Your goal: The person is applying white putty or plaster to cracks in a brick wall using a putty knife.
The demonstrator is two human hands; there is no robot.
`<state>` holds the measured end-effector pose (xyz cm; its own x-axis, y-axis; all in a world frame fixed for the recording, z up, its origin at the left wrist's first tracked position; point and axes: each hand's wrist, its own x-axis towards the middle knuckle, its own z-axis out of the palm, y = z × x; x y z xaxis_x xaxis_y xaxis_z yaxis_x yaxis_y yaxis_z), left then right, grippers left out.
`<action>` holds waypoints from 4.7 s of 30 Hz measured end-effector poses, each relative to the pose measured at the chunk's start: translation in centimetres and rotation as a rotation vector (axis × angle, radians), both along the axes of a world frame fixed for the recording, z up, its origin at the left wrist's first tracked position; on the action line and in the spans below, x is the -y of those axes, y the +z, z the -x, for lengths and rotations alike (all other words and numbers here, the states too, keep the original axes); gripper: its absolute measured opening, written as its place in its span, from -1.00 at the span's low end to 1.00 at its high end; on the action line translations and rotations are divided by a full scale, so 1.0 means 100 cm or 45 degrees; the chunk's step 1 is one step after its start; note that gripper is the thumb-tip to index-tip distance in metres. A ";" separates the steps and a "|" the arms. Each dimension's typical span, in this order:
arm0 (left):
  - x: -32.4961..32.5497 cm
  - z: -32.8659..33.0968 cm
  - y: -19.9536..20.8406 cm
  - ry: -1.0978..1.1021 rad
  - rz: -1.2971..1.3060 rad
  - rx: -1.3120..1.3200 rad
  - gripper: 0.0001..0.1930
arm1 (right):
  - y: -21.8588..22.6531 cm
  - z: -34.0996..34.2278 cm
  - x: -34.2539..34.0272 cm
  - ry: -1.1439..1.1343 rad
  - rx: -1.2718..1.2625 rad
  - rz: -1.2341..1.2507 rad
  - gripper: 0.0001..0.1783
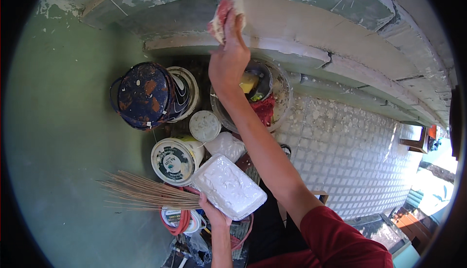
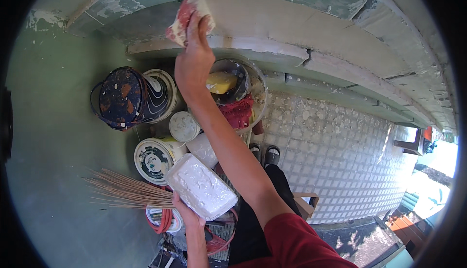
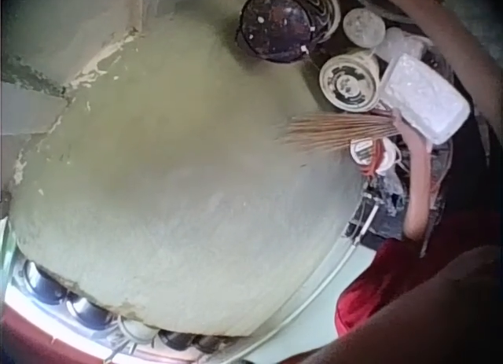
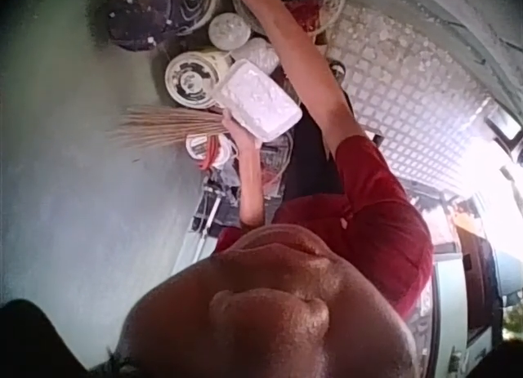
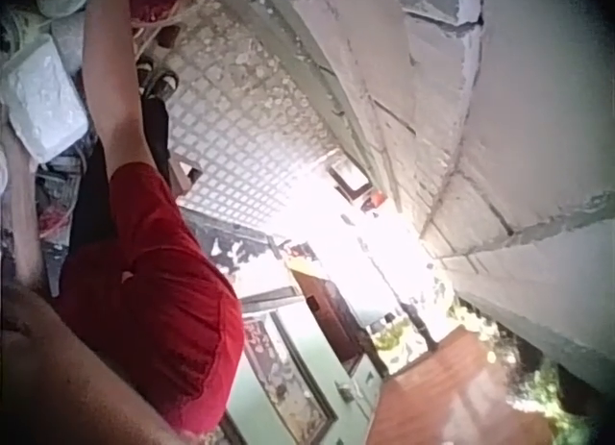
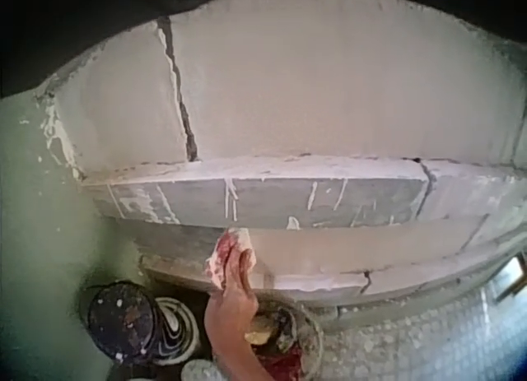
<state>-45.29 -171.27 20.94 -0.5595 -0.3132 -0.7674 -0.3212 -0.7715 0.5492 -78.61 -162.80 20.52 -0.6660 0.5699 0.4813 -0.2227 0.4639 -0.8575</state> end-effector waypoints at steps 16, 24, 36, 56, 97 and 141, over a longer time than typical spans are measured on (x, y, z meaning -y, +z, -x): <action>-0.005 -0.010 -0.005 -0.003 0.019 -0.001 -0.38 | 0.005 0.009 0.025 -0.005 -0.019 0.009 -0.20; 0.001 -0.019 -0.006 0.003 0.041 -0.033 -0.36 | -0.004 -0.036 -0.036 0.232 -0.304 -0.194 -0.28; 0.002 -0.026 -0.015 -0.024 -0.005 -0.038 -0.32 | 0.000 0.020 -0.073 0.130 -0.476 -0.868 -0.42; 0.006 -0.027 -0.010 0.025 0.022 -0.057 -0.34 | -0.030 0.012 -0.069 0.244 -0.273 -0.759 -0.28; -0.005 -0.030 -0.010 0.020 0.002 -0.005 -0.39 | 0.022 -0.028 -0.095 0.110 -0.326 -0.675 -0.22; -0.010 -0.025 0.019 0.057 0.057 -0.020 -0.44 | -0.006 -0.008 -0.010 0.030 -0.122 -0.035 -0.24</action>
<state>-42.75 -170.29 22.82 -0.5561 -0.3717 -0.7433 -0.2782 -0.7595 0.5880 -77.82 -161.82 19.87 -0.6293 0.5407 0.5583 -0.3138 0.4804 -0.8190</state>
